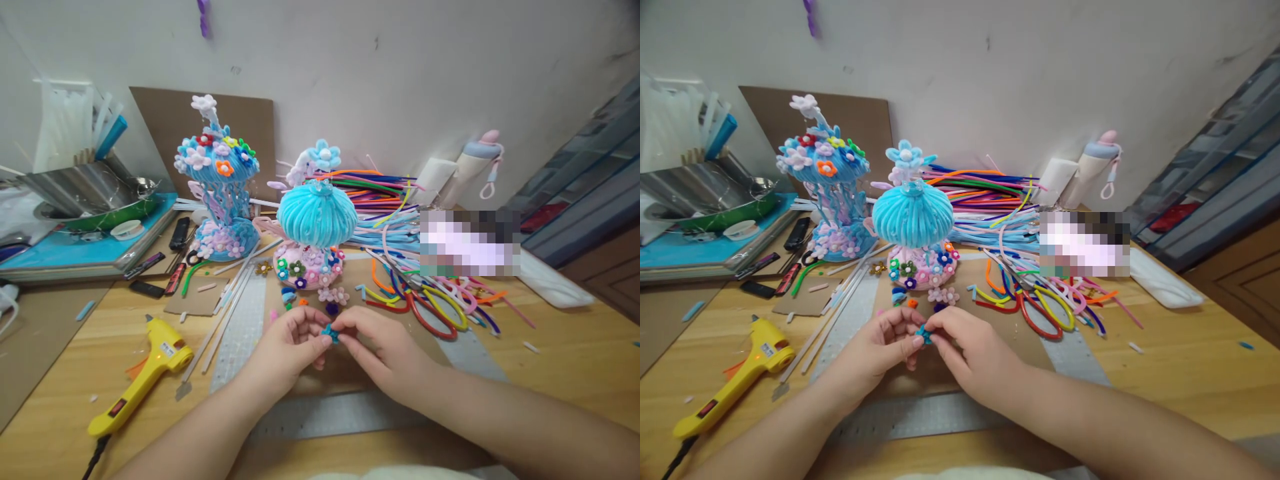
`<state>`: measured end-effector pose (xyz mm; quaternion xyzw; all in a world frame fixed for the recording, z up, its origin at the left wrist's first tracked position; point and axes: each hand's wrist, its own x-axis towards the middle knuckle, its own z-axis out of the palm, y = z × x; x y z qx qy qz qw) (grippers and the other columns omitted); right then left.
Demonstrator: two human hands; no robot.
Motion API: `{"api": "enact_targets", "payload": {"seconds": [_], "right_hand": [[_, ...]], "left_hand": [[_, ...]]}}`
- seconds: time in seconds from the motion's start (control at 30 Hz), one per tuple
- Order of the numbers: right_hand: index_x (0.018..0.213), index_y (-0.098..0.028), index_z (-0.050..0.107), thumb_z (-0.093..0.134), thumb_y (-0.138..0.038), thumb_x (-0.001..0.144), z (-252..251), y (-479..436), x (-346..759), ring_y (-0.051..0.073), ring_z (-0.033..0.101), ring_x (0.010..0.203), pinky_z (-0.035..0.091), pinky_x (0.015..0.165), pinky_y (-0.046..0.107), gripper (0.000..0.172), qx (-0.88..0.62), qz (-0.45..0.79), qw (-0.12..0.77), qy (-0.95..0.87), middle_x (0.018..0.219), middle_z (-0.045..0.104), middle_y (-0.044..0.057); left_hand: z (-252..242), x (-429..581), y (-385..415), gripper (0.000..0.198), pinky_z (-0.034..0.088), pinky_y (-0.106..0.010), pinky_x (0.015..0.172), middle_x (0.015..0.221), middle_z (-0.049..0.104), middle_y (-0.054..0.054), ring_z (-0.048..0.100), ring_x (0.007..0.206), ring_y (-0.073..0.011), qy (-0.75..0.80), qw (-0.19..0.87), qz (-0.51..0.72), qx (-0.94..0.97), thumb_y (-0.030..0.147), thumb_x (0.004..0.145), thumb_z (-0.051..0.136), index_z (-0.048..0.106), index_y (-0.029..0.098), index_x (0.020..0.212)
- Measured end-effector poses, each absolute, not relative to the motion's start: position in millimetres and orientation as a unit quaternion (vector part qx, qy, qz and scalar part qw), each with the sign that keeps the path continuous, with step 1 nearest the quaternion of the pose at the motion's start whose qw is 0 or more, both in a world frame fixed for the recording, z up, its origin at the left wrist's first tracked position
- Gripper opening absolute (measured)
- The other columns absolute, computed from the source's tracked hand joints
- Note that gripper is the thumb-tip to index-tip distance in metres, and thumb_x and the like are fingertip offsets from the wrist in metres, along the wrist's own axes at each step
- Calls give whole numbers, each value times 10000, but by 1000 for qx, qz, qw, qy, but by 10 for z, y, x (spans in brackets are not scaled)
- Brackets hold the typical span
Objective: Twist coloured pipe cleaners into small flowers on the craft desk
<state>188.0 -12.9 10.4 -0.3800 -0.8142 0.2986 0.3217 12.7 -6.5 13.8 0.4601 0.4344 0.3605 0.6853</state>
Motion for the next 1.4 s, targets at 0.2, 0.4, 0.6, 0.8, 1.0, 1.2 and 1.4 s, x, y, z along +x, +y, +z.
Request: {"api": "enact_targets", "payload": {"seconds": [0.2,0.4,0.6,0.8,1.0,1.2,1.4], "right_hand": [[902,-183,539,458,-152,865,47,-72,1918,120,515,741,405,669,226,95,-379,313,307,-815,818,563,22],[891,-173,528,438,-142,861,74,-65,1956,117,498,735,398,667,222,100,-318,323,267,-850,811,555,27],[829,-183,500,445,-106,819,21,-92,1963,111,487,653,388,591,215,95,-348,269,335,-833,740,544,13],[815,-186,509,455,-131,821,-41,-90,1934,142,491,673,383,638,267,78,-336,160,332,-867,720,562,28],[874,-172,524,430,-141,846,-16,-119,1930,148,492,702,379,657,274,103,-338,126,285,-888,787,591,43],[809,-172,533,441,-154,843,-18,-126,1905,119,493,631,391,579,225,99,-364,237,281,-856,711,570,16],[777,-173,536,466,-135,817,-46,-107,1889,102,484,591,385,543,202,90,-387,266,334,-817,670,545,1]], "left_hand": [[167,122,-81,280,416,-225,506,645,504,41,453,499,-69,416,704,339,465,284,698,643,480,141,874],[91,107,-83,278,349,-200,452,635,488,46,403,475,-60,358,735,320,479,274,724,627,458,158,911],[121,107,-94,268,368,-192,451,634,511,30,429,486,-64,372,780,333,377,309,728,626,479,159,896],[103,122,-107,274,381,-195,500,583,520,15,452,505,-63,413,763,297,398,351,670,683,543,119,712],[68,137,-83,310,366,-200,486,494,495,44,436,450,-63,466,689,297,470,384,587,715,551,124,626],[73,136,-90,240,333,-191,471,472,483,48,421,446,-63,475,661,286,506,324,615,684,550,125,602],[64,148,-98,308,382,-205,471,500,501,39,439,453,-69,446,686,310,484,395,613,693,557,122,656]]}}
